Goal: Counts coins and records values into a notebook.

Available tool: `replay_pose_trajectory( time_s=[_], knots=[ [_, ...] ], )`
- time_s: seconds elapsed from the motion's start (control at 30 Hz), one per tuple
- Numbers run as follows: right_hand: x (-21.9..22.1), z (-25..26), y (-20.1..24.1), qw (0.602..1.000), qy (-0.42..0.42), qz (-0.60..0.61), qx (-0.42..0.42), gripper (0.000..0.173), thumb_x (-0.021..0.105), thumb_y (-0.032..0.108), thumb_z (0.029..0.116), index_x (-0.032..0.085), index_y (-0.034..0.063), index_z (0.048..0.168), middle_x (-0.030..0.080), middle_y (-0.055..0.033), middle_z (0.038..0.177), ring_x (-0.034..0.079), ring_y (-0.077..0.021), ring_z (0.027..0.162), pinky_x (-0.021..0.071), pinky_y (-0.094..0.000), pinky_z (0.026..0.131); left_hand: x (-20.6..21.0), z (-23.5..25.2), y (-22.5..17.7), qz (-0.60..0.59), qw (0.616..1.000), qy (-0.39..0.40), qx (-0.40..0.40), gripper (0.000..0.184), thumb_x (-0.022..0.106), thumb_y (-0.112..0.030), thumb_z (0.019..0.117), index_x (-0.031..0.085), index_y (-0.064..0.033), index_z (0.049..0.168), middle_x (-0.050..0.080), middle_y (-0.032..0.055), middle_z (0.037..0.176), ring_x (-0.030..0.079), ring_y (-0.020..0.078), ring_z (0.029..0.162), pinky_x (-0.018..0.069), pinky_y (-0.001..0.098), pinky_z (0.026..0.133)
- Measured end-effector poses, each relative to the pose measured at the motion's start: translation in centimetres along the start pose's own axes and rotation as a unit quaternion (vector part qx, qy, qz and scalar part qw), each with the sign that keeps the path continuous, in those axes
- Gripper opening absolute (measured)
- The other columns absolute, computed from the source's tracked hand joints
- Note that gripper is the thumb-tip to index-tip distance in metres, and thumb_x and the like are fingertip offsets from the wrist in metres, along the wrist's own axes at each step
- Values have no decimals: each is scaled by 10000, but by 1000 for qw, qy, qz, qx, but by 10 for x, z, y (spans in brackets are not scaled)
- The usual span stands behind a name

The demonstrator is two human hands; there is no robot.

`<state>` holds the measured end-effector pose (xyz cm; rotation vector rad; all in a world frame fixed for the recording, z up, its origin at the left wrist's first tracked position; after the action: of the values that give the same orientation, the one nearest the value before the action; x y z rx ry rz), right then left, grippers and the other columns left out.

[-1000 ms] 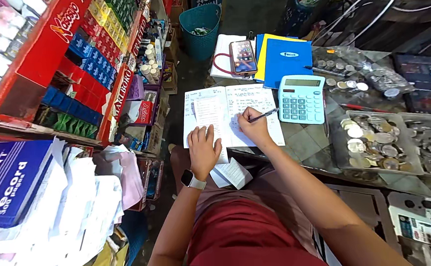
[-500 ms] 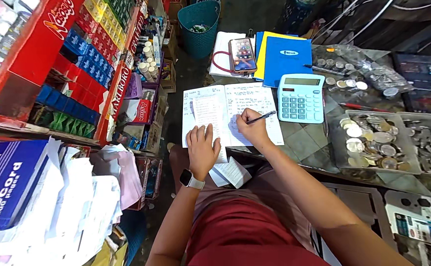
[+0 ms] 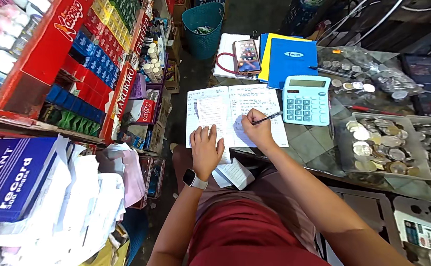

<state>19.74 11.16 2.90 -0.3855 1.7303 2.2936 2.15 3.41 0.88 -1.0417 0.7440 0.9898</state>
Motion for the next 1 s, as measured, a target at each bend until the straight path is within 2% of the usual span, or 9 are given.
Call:
replay_pose_trajectory(
  time_s=[0.07, 0.2, 0.4, 0.5, 0.67, 0.77, 0.9, 0.97, 1.0],
  knots=[
    [0, -1, 3, 999, 6, -39, -23, 314, 586, 35, 912, 400, 80, 662, 387, 11, 612, 365, -41, 529, 298, -188, 504, -1, 0, -1, -2, 1000, 2, -1, 483, 500, -369, 1009, 651, -90, 1373, 637, 192, 1334, 542, 442, 1294, 330, 623, 1130],
    [-6, -1, -3, 1000, -3, -3, 20, 337, 612, 55, 920, 397, 123, 670, 432, 40, 551, 435, -28, 463, 385, -188, 470, -1, 0, -2, 0, 1000, -1, -1, 479, 500, -375, 1012, 652, -102, 1375, 635, 185, 1341, 538, 435, 1301, 331, 619, 1132],
    [-4, -3, 0, 1000, -8, -10, 4, 335, 597, 38, 926, 396, 103, 666, 406, 26, 570, 402, -31, 479, 354, -179, 477, 0, 0, -1, 1, 1000, -10, 4, 479, 501, -367, 1009, 651, -97, 1375, 638, 187, 1332, 540, 432, 1295, 331, 612, 1130],
    [-5, -3, -1, 1000, -15, -9, 9, 319, 600, 52, 940, 413, 93, 685, 438, 15, 581, 440, -43, 481, 396, -190, 481, -1, 0, -1, 0, 1000, -10, 2, 475, 515, -364, 1002, 659, -92, 1364, 642, 193, 1325, 542, 440, 1291, 339, 617, 1119],
    [-7, -3, 1, 1000, -16, -25, 1, 326, 592, 32, 928, 403, 90, 669, 407, 14, 581, 390, -45, 488, 336, -193, 477, 1, 1, -2, 0, 1000, -12, 7, 476, 518, -361, 999, 655, -95, 1370, 637, 200, 1332, 538, 443, 1299, 342, 620, 1120],
    [-8, -2, 0, 1000, -19, -15, 13, 331, 595, 38, 933, 405, 102, 669, 426, 19, 554, 423, -41, 461, 376, -195, 465, 2, 2, -3, 6, 1000, -17, 7, 476, 512, -362, 998, 659, -97, 1365, 639, 199, 1327, 541, 438, 1295, 341, 616, 1121],
    [-6, -5, 3, 999, -41, 20, 11, 337, 584, 16, 928, 386, 100, 669, 390, 19, 572, 370, -45, 471, 327, -186, 462, -1, 1, -2, 3, 1000, -5, 7, 477, 507, -364, 1004, 658, -93, 1366, 633, 203, 1340, 539, 449, 1297, 346, 627, 1113],
    [-16, -5, 2, 997, -61, 55, 11, 334, 592, 39, 923, 403, 125, 661, 419, 43, 549, 405, -25, 455, 368, -181, 455, -2, 1, -1, 1, 1000, 1, 7, 480, 506, -368, 1006, 659, -88, 1364, 638, 210, 1334, 544, 462, 1292, 356, 640, 1105],
    [-26, -3, 3, 997, -61, 44, 9, 299, 596, 74, 930, 445, 111, 674, 458, 35, 580, 437, -25, 485, 387, -185, 478, -2, 2, -1, -1, 1000, -1, 8, 485, 506, -370, 1002, 664, -78, 1356, 645, 220, 1319, 552, 472, 1278, 362, 650, 1094]
  ],
)
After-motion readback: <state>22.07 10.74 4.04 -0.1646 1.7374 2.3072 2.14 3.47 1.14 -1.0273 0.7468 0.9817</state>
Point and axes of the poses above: each hand's wrist, its own z-axis towards the middle knuckle, its own x-axis out of the palm, y = z × x, the point moved 4 cm from there along z, towards the middle knuckle
